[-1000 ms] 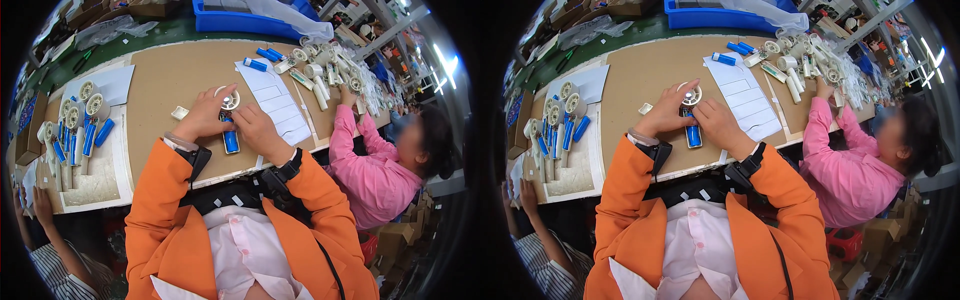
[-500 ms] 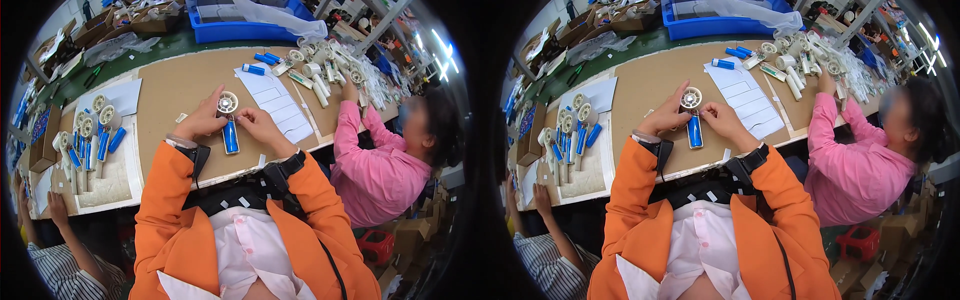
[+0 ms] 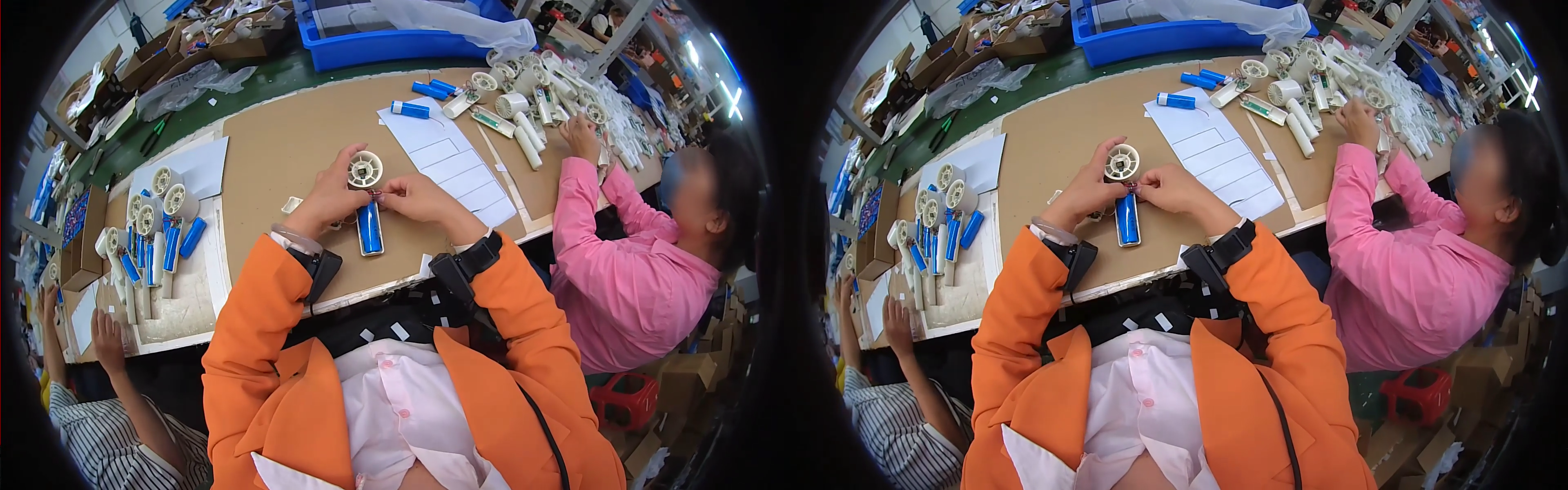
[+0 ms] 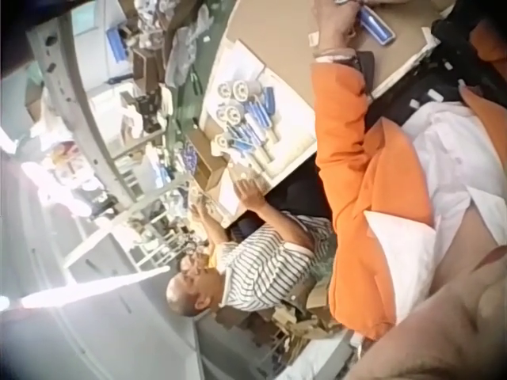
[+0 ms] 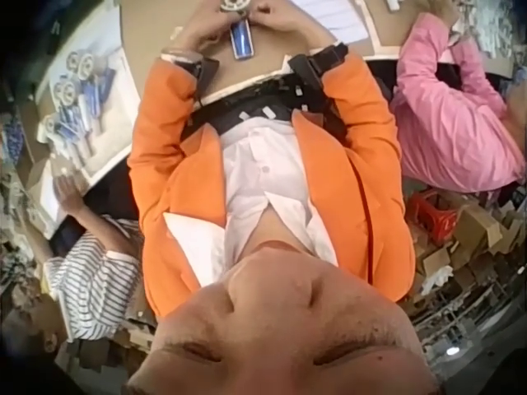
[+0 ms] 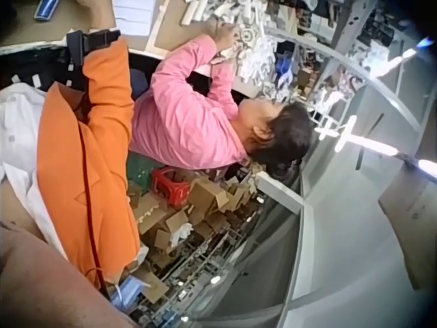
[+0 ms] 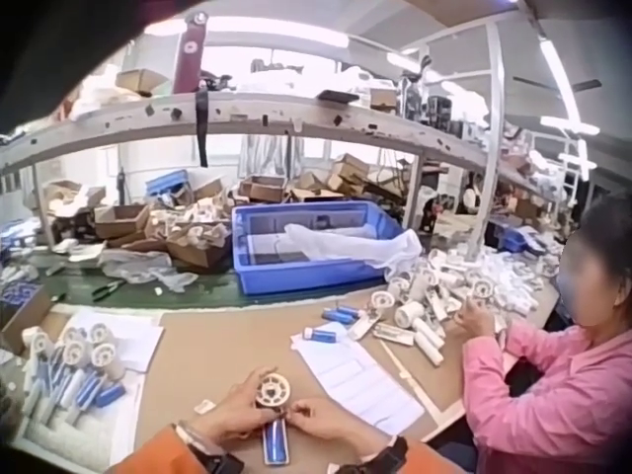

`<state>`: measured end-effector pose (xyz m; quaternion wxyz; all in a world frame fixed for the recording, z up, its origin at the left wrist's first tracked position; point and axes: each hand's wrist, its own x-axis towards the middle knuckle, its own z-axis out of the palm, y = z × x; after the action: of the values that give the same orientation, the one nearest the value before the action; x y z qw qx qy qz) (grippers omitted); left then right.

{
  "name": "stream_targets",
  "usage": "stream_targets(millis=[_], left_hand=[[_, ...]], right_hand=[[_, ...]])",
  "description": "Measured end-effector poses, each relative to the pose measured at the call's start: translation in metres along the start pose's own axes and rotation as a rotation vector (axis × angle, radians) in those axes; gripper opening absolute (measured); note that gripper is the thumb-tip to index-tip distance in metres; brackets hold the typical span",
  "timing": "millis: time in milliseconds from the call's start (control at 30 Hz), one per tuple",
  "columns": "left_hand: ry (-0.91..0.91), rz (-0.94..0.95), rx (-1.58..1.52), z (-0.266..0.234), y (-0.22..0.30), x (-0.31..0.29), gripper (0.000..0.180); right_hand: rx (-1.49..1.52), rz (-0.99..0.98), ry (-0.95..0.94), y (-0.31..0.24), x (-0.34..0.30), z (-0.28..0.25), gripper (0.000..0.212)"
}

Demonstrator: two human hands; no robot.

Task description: The person picks up a battery and a fan housing, inserts the battery into the housing, and tucks the wires in by hand. They then place the assembled unit on the table and repeat the process.

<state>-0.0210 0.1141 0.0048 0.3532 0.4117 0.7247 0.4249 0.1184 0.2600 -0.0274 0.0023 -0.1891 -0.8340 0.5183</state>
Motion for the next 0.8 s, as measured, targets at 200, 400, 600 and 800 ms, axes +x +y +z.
stream_targets(millis=[200,400,600,800], left_hand=[[-0.011,-0.025,-0.053,0.002,0.003,-0.001,0.085],[0.036,0.01,-0.147,0.005,-0.009,0.002,0.087],[0.404,0.37,0.379,0.027,-0.031,-0.02,0.098],[0.344,0.174,0.73,0.034,0.002,-0.052,0.092]], right_hand=[[-0.088,0.02,-0.004,0.001,0.01,0.001,0.021],[-0.072,-0.101,0.059,0.002,-0.01,0.007,0.02],[-0.176,-0.377,0.353,0.004,-0.122,0.017,0.022],[-0.035,-0.298,0.324,0.009,-0.161,0.029,0.018]])
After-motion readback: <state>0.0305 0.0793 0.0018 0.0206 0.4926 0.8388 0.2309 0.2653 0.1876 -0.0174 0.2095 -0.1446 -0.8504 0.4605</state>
